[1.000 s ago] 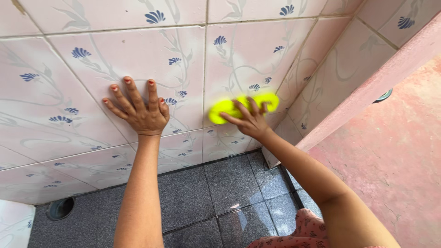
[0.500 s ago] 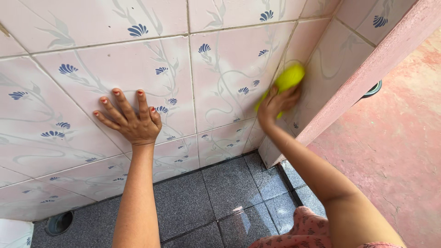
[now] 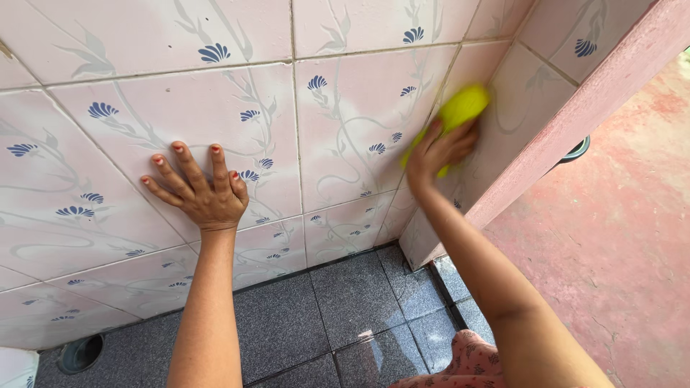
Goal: The person scrubs the floor and wall tiles with a sponge and water, periodically dipping a small bucket into a larger bucket of water.
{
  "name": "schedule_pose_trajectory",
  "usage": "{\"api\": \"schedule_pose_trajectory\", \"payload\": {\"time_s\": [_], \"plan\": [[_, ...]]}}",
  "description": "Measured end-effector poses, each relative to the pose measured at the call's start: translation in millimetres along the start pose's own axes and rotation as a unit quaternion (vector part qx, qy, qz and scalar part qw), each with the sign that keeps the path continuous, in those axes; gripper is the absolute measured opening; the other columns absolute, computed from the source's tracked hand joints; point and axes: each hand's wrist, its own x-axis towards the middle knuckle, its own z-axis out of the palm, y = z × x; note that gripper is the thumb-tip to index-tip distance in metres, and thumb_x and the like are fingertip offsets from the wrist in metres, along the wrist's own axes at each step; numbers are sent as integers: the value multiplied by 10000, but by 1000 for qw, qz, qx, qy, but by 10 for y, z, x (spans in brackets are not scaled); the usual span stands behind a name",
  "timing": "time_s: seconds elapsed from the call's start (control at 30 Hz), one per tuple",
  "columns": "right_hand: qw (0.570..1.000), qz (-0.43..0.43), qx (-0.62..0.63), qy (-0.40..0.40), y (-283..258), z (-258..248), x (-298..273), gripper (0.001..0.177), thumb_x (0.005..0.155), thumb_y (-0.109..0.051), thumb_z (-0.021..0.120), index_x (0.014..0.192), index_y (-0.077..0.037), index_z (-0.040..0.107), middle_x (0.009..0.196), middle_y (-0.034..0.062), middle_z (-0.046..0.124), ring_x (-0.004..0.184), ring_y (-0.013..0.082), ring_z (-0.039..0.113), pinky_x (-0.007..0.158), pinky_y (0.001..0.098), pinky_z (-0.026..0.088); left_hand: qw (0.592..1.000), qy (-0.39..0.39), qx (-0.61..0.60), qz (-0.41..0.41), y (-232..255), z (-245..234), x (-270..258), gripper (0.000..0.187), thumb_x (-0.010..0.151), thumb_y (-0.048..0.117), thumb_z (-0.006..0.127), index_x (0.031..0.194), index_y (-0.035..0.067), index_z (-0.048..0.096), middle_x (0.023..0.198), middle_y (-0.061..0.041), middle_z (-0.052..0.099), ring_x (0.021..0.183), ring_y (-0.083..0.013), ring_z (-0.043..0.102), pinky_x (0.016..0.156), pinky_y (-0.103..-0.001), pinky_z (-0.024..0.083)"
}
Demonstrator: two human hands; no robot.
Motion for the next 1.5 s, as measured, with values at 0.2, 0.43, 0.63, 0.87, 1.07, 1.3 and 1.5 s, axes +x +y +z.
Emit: {"api": "schedule_pose_trajectory", "payload": {"time_s": [0.2,0.43,0.63,0.87,1.07,1.3,1.5], "plan": [[997,-34,-23,-66,676,107,-776,824,1075,-522,376,1605,63,139,1517,365,258,1329,544,318,1141,657,211,1000,-10,4,0,20,-52,36,567,1144,457,202,1698,339,181,1745,-126,125,1600,-419,95,1256,-712,57],[999,-41,18,3,-277,-176,486,820,1107,-596,384,1622,10,185,1571,344,286,1386,514,356,1177,620,271,1000,2,-10,-7,55,-58,70,552,1156,439,218,1695,335,165,1754,-108,113,1608,-402,94,1264,-703,51],[974,-117,-186,47,-984,-15,76,715,1127,-495,425,1624,-23,223,1604,296,295,1451,544,256,1174,679,146,1000,1,-11,-9,58,-76,77,545,1150,423,229,1687,343,181,1748,-103,133,1607,-389,101,1262,-704,54],[848,-528,44,-1,-1856,-307,-1049,614,953,-296,671,1525,-265,451,1345,103,399,1232,340,370,1055,553,223,1000,4,-10,-5,44,-82,50,543,1161,413,272,1693,340,199,1748,-111,137,1606,-400,101,1264,-696,45],[916,-402,-6,-1,-978,-261,181,744,1069,-435,659,1573,-14,309,1548,265,320,1391,462,319,1129,598,214,1000,2,-21,-3,46,-60,60,545,1156,414,256,1692,348,182,1748,-102,132,1611,-380,94,1264,-696,35],[979,-178,-86,43,-758,-172,295,683,1144,-380,554,1646,-40,240,1646,259,302,1458,474,304,1199,634,184,1000,3,-20,-4,65,-56,74,551,1150,410,247,1692,343,174,1749,-99,120,1610,-382,80,1268,-698,21],[901,-429,-63,20,-2083,-157,-841,709,959,-267,667,1602,-182,382,1501,158,373,1379,408,353,1116,655,194,998,-18,-54,0,-7,-124,37,548,1145,424,336,1671,332,214,1742,-106,143,1604,-397,91,1255,-701,20]]}}
